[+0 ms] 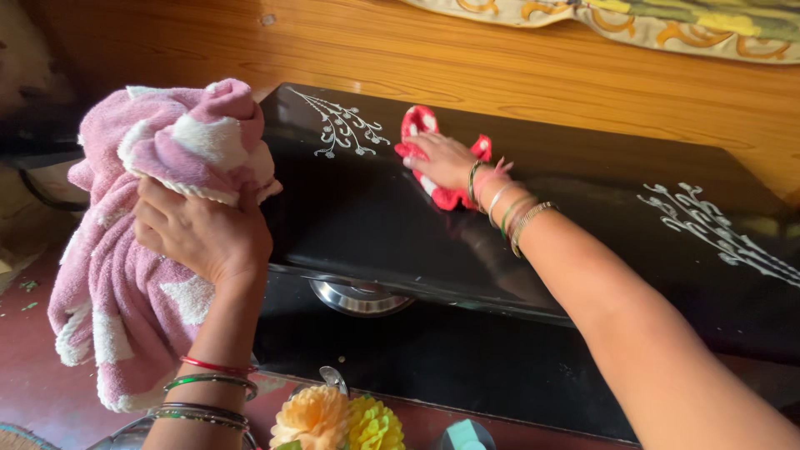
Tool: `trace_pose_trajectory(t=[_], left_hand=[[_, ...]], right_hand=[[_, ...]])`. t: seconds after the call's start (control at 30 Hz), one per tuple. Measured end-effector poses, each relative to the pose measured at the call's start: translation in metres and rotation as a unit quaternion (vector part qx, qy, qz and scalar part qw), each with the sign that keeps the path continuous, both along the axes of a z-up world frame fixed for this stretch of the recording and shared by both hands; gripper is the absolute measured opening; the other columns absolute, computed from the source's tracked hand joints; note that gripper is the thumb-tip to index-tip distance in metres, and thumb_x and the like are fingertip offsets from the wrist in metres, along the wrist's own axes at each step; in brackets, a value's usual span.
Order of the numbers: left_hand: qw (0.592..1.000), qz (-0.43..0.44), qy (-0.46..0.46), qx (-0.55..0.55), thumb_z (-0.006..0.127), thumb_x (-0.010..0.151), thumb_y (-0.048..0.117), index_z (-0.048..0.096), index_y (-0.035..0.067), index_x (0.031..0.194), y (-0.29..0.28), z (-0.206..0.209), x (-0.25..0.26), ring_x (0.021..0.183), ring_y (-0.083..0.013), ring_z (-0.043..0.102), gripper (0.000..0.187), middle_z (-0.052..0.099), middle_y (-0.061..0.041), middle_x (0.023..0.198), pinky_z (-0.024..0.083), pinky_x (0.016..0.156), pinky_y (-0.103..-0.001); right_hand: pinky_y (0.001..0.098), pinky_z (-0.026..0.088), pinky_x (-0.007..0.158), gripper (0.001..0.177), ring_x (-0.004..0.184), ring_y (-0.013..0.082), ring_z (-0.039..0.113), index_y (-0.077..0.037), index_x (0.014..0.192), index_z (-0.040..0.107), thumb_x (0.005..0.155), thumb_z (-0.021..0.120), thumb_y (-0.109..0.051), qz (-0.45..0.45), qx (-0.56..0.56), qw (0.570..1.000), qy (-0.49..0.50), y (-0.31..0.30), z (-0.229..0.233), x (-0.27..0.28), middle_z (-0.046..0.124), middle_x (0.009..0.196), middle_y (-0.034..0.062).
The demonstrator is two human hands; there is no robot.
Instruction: The person wipes a small table with a red cloth, removes a vase and a water bottle, cleans the table surface, and then places the items back. The person also spreads a pink star-patterned towel over the table.
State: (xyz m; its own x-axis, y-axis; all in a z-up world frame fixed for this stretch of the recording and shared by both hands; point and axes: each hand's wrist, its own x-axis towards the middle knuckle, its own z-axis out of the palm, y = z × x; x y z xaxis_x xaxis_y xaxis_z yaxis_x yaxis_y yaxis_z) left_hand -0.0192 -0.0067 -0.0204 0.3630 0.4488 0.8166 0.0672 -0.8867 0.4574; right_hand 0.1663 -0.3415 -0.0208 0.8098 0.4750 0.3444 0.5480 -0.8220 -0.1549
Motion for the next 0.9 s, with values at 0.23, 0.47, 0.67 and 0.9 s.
trace_pose_trajectory(t=[0.23, 0.47, 0.67, 0.9], left_hand=[[0.999, 0.015, 0.006, 0.03, 0.09, 0.084, 0.046, 0.058, -0.016, 0.131, 0.01, -0.014, 0.01, 0.13, -0.0478, 0.039, 0.084, 0.043, -0.027, 0.144, 0.028, 0.107, -0.059], [0.996, 0.054, 0.036, 0.067, 0.09, 0.083, 0.053, 0.064, -0.011, 0.123, 0.019, -0.026, 0.016, 0.133, -0.0504, 0.035, 0.081, 0.038, -0.032, 0.146, 0.028, 0.105, -0.06], [0.996, 0.056, 0.032, 0.068, 0.091, 0.084, 0.053, 0.064, -0.014, 0.122, 0.019, -0.026, 0.018, 0.136, -0.0476, 0.035, 0.082, 0.038, -0.028, 0.145, 0.027, 0.107, -0.061], [0.994, 0.068, 0.059, 0.062, 0.085, 0.08, 0.048, 0.064, -0.013, 0.118, 0.022, -0.033, 0.02, 0.133, -0.0443, 0.038, 0.075, 0.042, -0.024, 0.141, 0.029, 0.11, -0.058]], right_hand=[[0.0652, 0.029, 0.109, 0.064, 0.146, 0.0389, 0.04, -0.022, 0.147, 0.049, 0.095, 0.046, -0.06, -0.24, -0.051, 0.967, 0.066, -0.114, 0.006, 0.058, 0.044, 0.157, 0.0114], [0.0723, 0.019, 0.116, 0.068, 0.148, 0.046, 0.036, -0.025, 0.147, 0.055, 0.091, 0.045, -0.064, -0.444, -0.028, 0.891, 0.093, -0.336, -0.026, 0.073, 0.041, 0.162, 0.0096], [0.0823, -0.001, 0.112, 0.089, 0.148, 0.0587, 0.017, -0.015, 0.158, 0.038, 0.09, 0.047, -0.071, -0.573, 0.02, 0.813, 0.098, -0.469, -0.045, 0.068, 0.021, 0.168, 0.0161], [0.0754, 0.004, 0.11, 0.098, 0.149, 0.0545, 0.009, -0.009, 0.154, 0.041, 0.085, 0.051, -0.077, -0.654, 0.035, 0.748, 0.108, -0.506, -0.055, 0.028, 0.015, 0.163, 0.0324]])
